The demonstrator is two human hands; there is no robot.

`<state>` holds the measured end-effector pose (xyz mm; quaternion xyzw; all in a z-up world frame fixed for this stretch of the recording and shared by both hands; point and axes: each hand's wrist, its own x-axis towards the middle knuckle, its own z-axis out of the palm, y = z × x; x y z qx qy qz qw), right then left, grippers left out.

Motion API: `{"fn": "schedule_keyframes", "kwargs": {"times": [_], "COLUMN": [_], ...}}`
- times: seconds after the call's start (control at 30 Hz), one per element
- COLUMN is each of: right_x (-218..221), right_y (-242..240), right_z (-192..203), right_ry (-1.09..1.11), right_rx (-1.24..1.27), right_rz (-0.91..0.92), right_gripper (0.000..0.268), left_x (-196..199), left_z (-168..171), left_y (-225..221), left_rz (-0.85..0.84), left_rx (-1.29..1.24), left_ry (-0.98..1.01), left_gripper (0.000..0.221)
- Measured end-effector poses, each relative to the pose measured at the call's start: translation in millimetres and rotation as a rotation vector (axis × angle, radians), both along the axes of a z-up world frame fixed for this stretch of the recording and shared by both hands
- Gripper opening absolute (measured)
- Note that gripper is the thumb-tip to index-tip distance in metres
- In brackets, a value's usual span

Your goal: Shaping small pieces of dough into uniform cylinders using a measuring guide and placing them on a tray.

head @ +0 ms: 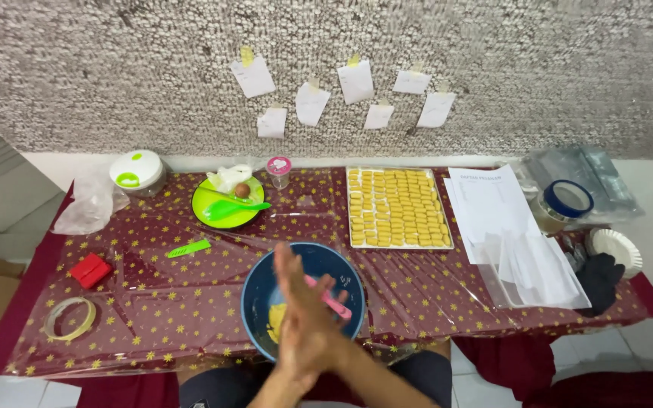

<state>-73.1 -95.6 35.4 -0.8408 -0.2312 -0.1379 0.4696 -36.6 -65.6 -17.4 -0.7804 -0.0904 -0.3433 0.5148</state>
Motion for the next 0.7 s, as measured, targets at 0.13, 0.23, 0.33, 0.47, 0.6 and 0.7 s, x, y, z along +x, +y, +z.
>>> {"fn": "schedule_keyframes", "kwargs": {"times": [0.13, 0.23, 0.33, 0.47, 0.6, 0.7], "right_x": [-3.9, 5.9, 5.4, -4.0, 8.6, -7.9], "right_y": [3.1, -3.6, 1.6, -1.7, -5.8, 5.3], "right_z": [23.9, 32.9, 11.8, -1.2, 22.3, 19.7], "right_ry": [-0.076, -0.039, -0.143, -0.090, -0.119, -0.226], "right_rx": [0.015, 0.065, 0.046, -0.136, 0.067, -0.002], "right_rz": [0.033, 0.025, -0.032, 0.082, -0.122, -0.053], "right_gripper": [0.079, 0.091, 0.114, 0.087, 0.103, 0.093], "left_x": [27.3, 3.3, 4.7, 32.0, -5.2, 19.8], "left_z": [46.5, 53.1, 59.7, 74.0, -6.9, -50.0], "left_y": [42.8, 35.6, 26.2, 45.1, 24.6, 28.1], "left_rz": [0.514, 0.233, -0.011, 0.279, 0.063, 0.863], "left_rx": [1.999, 2.447, 2.457, 2.358, 2.422, 1.790], "left_ry": [-0.851, -0.615, -0.481, -0.786, -0.467, -0.700], "left_gripper": [0.086, 0.076, 0.070, 0.098, 0.061, 0.077]}}
